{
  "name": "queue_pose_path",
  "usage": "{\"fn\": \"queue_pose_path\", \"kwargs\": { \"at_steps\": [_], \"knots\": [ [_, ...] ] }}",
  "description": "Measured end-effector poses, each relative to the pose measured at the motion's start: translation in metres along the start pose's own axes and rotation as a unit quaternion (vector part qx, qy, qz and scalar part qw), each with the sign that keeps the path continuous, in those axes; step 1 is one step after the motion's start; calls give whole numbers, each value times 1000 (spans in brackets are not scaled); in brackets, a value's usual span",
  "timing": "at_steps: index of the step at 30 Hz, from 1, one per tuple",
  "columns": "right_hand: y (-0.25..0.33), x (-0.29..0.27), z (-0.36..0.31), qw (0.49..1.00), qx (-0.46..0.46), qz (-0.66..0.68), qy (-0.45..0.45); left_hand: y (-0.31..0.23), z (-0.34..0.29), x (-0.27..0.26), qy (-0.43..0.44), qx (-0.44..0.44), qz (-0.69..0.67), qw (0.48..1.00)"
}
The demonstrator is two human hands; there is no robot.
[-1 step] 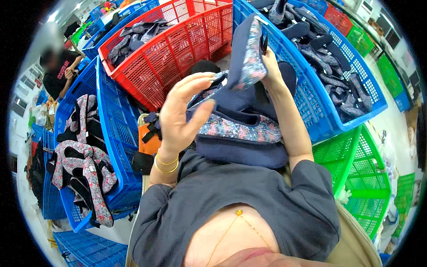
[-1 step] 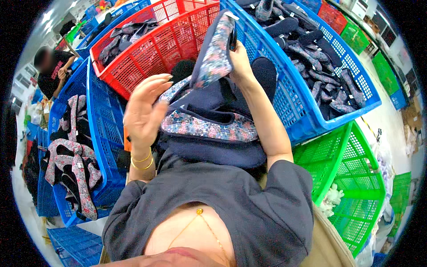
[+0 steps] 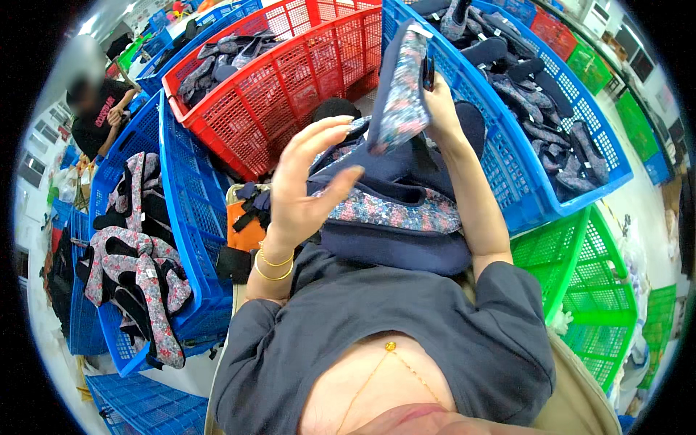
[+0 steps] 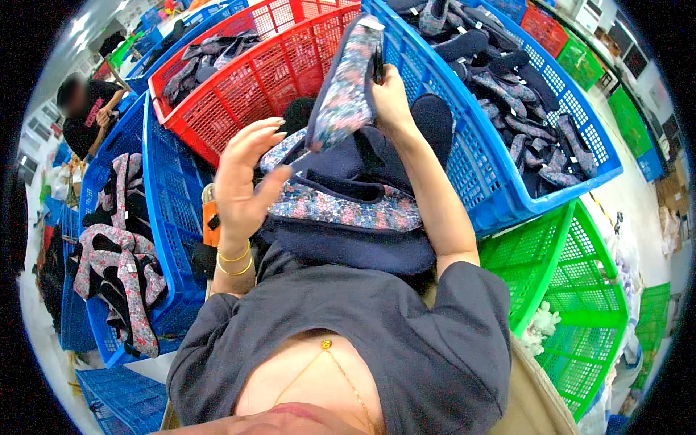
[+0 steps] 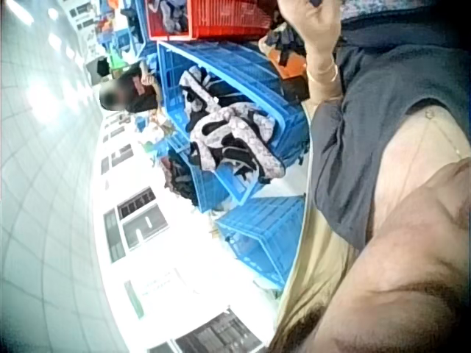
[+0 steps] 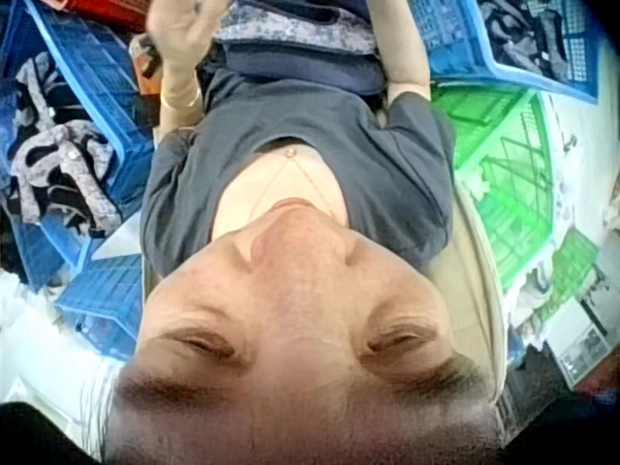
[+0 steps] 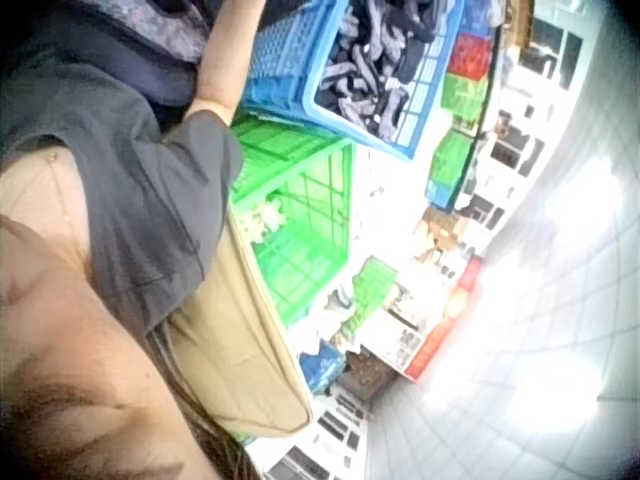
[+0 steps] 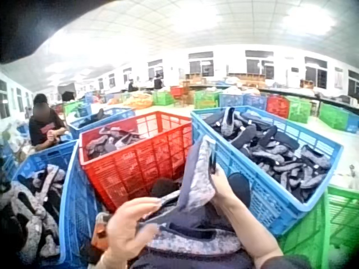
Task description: The person sits cross-legged and repeatedly picks up floral-patterned fabric slippers from a blue crate. Using small scissors, they trim excess fabric or threads from the edges of each slipper, then place the finished item into a red crate. The process is repeated for multiple slippers.
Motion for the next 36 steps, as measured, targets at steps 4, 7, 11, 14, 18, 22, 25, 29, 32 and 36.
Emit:
{"fn": "queue_pose_path", "kwargs": {
  "at_steps": [4, 7, 11, 14, 18, 22, 25, 29, 32, 36],
  "knots": [
    [31, 11, -9, 951, -67, -302, -7, 20, -16, 29, 86, -8, 56, 995],
    [34, 33, -17, 911, -68, -403, 55, 27, -26, 41, 129, 13, 135, 982],
    [15, 59, -11, 870, -51, -468, 147, 25, -19, 49, 159, 58, 167, 971],
    [2, 60, -10, 861, -57, -477, 166, 41, -17, 53, 203, 40, 172, 963],
    [5, 40, -15, 854, -46, -496, 150, 70, -28, 53, 268, -24, 241, 932],
    [63, 69, -71, 857, -296, -345, 241, 76, -36, 59, 275, -42, 126, 952],
    [35, 71, -95, 842, -132, -278, 443, 85, -41, 59, 265, -70, -30, 961],
    [16, 48, -98, 885, 122, -83, 441, 95, -50, 63, 219, -133, -161, 953],
    [18, 53, -102, 923, 114, -7, 368, 73, -34, 56, 231, -91, -103, 963],
    [5, 53, -97, 944, 103, 14, 313, 66, -27, 53, 229, -94, -89, 965]
  ]
}}
Point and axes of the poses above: each hand's wrist, its own z-axis towards the middle knuckle, its own x-axis out of the palm, y = z × x, the point moved 9 cm from there along z, towards the middle knuckle, and after that the axes turned 5 degrees about z, right-handed, at the moved point
